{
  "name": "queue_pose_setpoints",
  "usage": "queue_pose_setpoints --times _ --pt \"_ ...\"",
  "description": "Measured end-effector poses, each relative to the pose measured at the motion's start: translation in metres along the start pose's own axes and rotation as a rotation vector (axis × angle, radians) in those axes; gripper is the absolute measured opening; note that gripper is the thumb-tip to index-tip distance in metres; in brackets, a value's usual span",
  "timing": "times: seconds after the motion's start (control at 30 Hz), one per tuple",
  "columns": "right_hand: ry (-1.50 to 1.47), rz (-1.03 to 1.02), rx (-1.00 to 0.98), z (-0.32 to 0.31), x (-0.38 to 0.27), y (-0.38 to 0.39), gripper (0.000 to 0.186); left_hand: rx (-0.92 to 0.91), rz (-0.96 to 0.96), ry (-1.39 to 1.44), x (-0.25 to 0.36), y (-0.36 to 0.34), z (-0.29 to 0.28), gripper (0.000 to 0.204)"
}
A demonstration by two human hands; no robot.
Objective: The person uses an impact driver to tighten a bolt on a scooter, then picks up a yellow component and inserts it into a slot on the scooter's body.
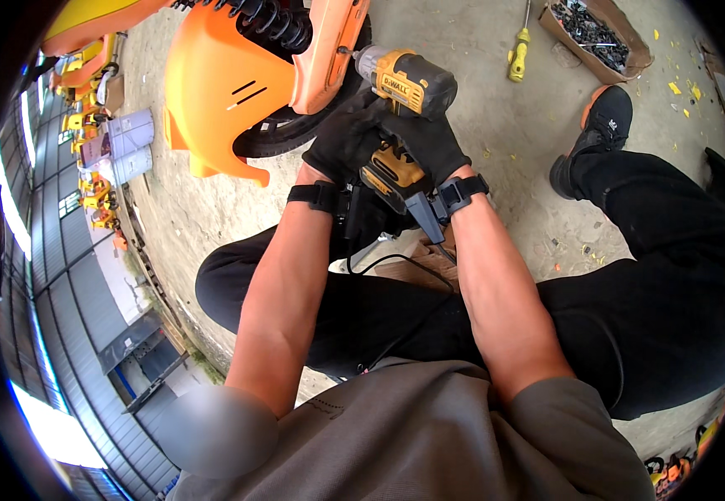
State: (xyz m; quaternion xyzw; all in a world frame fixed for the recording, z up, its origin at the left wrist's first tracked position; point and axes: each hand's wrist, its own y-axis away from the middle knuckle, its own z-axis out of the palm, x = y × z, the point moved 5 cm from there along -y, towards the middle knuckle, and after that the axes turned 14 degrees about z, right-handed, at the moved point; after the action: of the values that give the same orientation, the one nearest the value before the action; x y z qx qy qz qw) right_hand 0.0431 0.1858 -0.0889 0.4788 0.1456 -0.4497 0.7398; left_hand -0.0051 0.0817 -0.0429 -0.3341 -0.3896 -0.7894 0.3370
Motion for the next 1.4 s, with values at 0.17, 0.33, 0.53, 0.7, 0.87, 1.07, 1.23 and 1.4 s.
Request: queue_pose_setpoints --times 0.17,0.33,0.53,0.7,0.87,1.07,1.23,1.4 --pt "0.01 -0.001 -0.013 0.001 -0.003 0.003 0.037 -0.131 0.177 -0.364 0.002 -0.002 -0.006 0.022" --pt "-0.027 0.023 -0.022 0.002 -0.003 0.004 0.036 -0.249 0.549 -1.104 0.007 -0.003 -0.006 0.013" --pt "-0.015 -0.027 -0.011 0.003 -0.001 0.002 0.033 -0.198 0.458 -0.953 -0.005 -0.012 -0.019 0.017" --pt "-0.042 0.001 0.01 -0.004 0.009 -0.006 0.032 -0.142 0.536 -1.116 0.017 -0.009 0.002 0.025" --pt "-0.126 0.077 0.002 0.008 0.009 0.001 0.031 0.251 0.067 0.346 0.008 -0.012 -0.02 0.035" --pt "-0.188 0.043 -0.03 0.009 0.012 -0.003 0.026 -0.169 0.654 -1.307 0.008 -0.001 -0.008 0.027" --pt "-0.041 0.076 0.003 0.003 0.014 -0.005 0.025 0.023 0.398 -0.954 -0.005 -0.001 -0.012 0.049" --pt "-0.094 0.071 -0.007 0.006 0.013 -0.003 0.025 -0.002 0.578 -1.42 0.006 0.004 -0.002 0.061"
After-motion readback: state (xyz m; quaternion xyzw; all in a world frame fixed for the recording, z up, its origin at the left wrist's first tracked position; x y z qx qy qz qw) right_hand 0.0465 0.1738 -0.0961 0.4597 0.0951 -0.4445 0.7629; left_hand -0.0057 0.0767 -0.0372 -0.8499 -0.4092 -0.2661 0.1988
